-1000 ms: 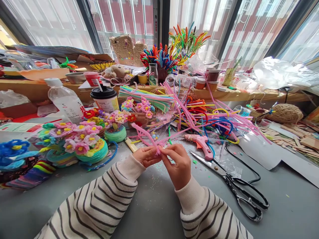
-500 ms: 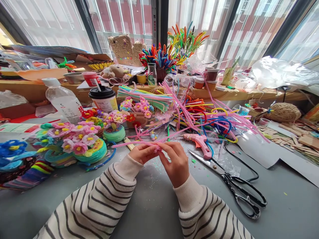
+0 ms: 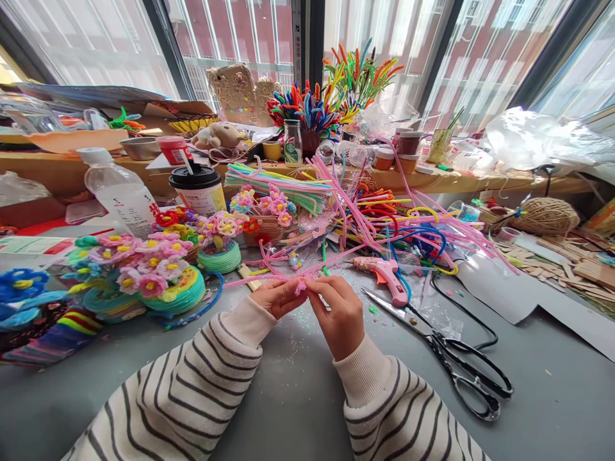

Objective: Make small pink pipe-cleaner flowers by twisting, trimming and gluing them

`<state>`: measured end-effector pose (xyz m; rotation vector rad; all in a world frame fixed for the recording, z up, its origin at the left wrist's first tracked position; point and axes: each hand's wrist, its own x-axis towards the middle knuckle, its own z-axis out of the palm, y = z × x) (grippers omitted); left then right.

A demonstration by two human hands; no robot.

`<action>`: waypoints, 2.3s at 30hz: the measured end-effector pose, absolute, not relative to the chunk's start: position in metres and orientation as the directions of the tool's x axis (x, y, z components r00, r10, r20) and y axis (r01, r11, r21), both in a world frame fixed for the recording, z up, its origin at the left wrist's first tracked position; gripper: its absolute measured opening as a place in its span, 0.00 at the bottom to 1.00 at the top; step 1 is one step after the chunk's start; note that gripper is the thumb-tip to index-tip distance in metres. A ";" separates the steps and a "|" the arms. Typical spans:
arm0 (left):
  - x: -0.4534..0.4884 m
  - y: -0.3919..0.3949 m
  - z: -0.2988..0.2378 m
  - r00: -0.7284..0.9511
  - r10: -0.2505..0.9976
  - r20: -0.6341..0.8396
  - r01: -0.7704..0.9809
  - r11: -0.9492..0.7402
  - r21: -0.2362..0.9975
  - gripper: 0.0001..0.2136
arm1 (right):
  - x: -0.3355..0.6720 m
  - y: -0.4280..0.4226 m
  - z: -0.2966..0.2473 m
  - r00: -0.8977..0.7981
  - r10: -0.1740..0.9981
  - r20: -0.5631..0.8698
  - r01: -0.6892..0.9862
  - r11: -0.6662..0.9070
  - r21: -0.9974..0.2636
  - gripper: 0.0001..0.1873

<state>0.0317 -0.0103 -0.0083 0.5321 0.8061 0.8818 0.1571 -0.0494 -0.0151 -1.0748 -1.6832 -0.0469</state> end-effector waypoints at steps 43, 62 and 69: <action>0.034 -0.015 -0.008 0.429 0.839 -0.336 -0.407 0.511 0.757 0.11 | 0.155 -0.051 -0.019 -0.135 0.502 0.855 0.837 0.519 -0.173 0.05; 0.032 -0.020 -0.017 0.238 0.912 0.333 0.315 -0.397 0.862 0.09 | 0.163 -0.039 -0.014 -0.009 0.864 0.504 0.523 0.433 -0.734 0.08; 0.032 -0.021 -0.011 0.171 0.949 0.265 0.177 -0.294 0.939 0.06 | 0.160 -0.041 -0.017 0.022 0.900 0.435 0.408 0.389 -0.826 0.05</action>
